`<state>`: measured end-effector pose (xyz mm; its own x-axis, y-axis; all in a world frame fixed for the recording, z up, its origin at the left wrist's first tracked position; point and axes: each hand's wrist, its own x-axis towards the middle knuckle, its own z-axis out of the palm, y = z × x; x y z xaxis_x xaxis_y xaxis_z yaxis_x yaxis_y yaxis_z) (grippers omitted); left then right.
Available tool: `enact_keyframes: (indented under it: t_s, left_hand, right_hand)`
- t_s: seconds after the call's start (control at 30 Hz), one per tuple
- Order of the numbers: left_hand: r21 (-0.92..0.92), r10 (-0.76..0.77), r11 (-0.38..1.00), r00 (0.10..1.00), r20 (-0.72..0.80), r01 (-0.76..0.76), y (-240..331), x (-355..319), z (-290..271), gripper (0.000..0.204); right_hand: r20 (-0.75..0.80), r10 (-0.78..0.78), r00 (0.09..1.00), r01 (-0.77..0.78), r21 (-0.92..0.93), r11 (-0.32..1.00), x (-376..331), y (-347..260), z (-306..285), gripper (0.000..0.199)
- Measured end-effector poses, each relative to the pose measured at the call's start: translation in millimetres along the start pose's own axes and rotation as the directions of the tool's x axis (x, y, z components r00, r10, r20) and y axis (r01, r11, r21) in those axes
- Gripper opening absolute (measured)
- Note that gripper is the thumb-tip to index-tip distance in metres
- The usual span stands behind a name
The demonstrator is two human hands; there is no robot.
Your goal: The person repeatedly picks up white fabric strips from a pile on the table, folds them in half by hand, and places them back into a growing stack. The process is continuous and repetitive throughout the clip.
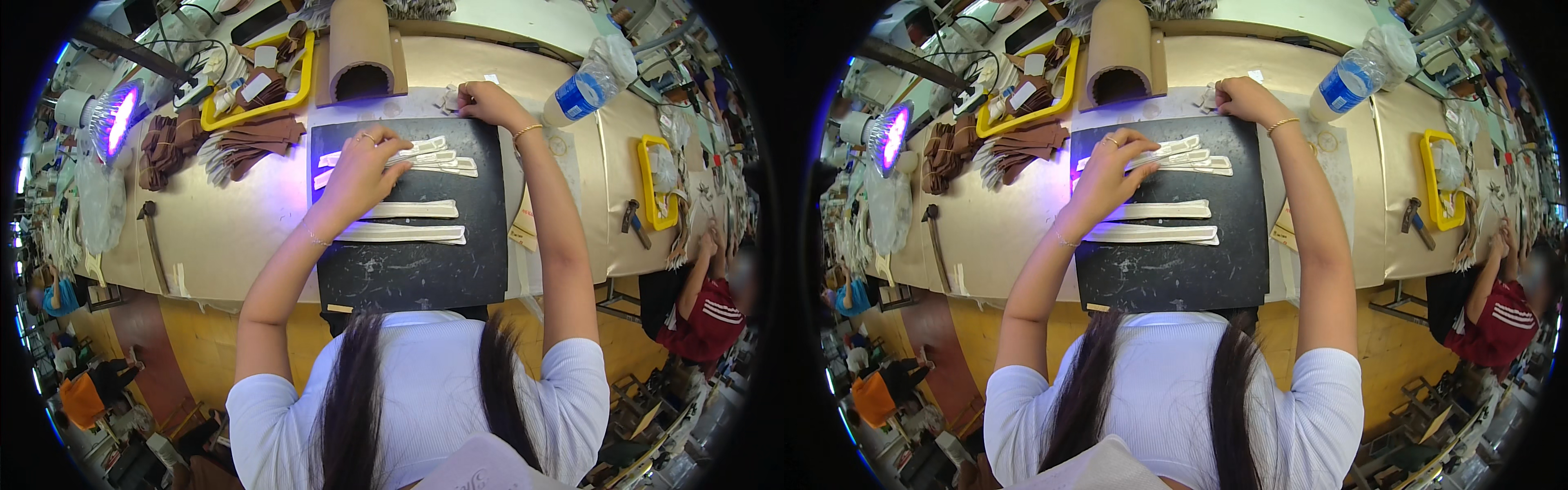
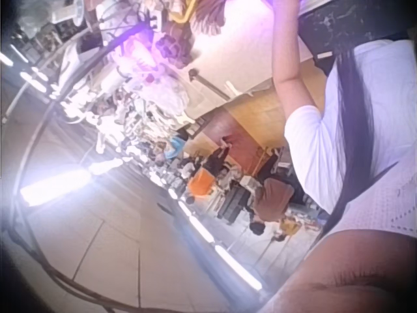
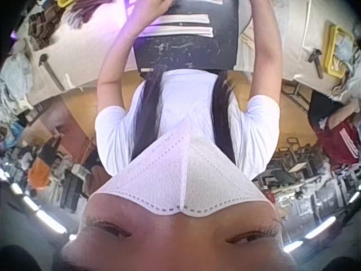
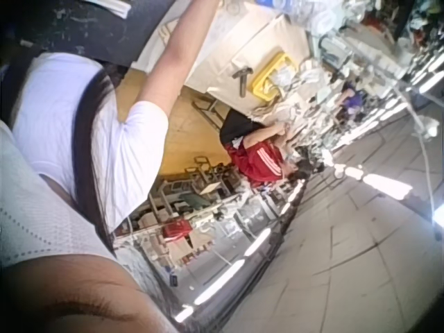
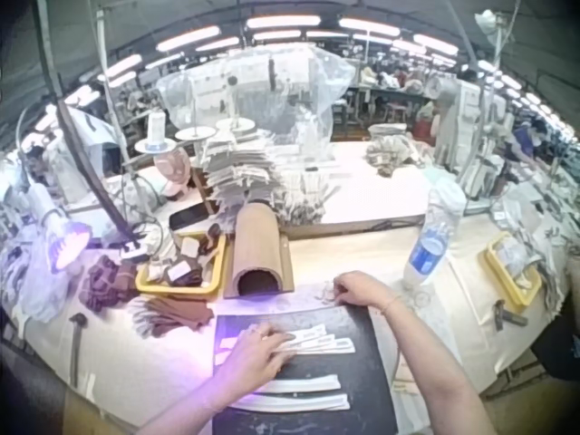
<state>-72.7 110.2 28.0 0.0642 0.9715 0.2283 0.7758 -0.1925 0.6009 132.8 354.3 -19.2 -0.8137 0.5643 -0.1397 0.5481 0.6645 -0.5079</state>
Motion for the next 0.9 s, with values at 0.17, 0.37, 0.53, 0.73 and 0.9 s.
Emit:
enact_keyframes:
  t_s: [0.17, 0.37, 0.53, 0.73, 0.9]
  left_hand:
    - [-0.109, -0.040, 0.993, 0.991, 0.129, 0.054, 9.5, -24.4, 0.5, 0.023]
    - [-0.077, -0.077, 0.992, 0.974, 0.212, 0.095, 21.6, -41.0, 1.6, 0.022]
    - [-0.027, 0.036, 0.999, 0.996, 0.083, -0.034, 21.6, -57.0, 10.3, 0.017]
    - [0.036, 0.167, 0.985, 0.986, 0.009, -0.167, 32.4, -75.2, 18.1, 0.015]
    - [0.084, 0.197, 0.977, 0.980, 0.016, -0.197, 30.2, -77.5, 21.2, 0.015]
  right_hand:
    - [-0.099, 0.093, 0.991, -0.076, 0.166, 0.983, -23.2, -8.5, -16.7, 0.010]
    - [-0.345, 0.166, 0.924, -0.053, 0.315, 0.948, -56.0, -32.3, -22.2, 0.009]
    - [-0.242, 0.351, 0.905, -0.066, 0.734, 0.676, -113.7, -112.7, 12.9, 0.011]
    - [-0.043, 0.515, 0.856, -0.207, 0.885, 0.417, -151.5, -154.3, 67.4, 0.012]
    - [-0.507, 0.433, 0.746, -0.263, 0.374, 0.890, -156.9, -169.0, 87.2, 0.013]
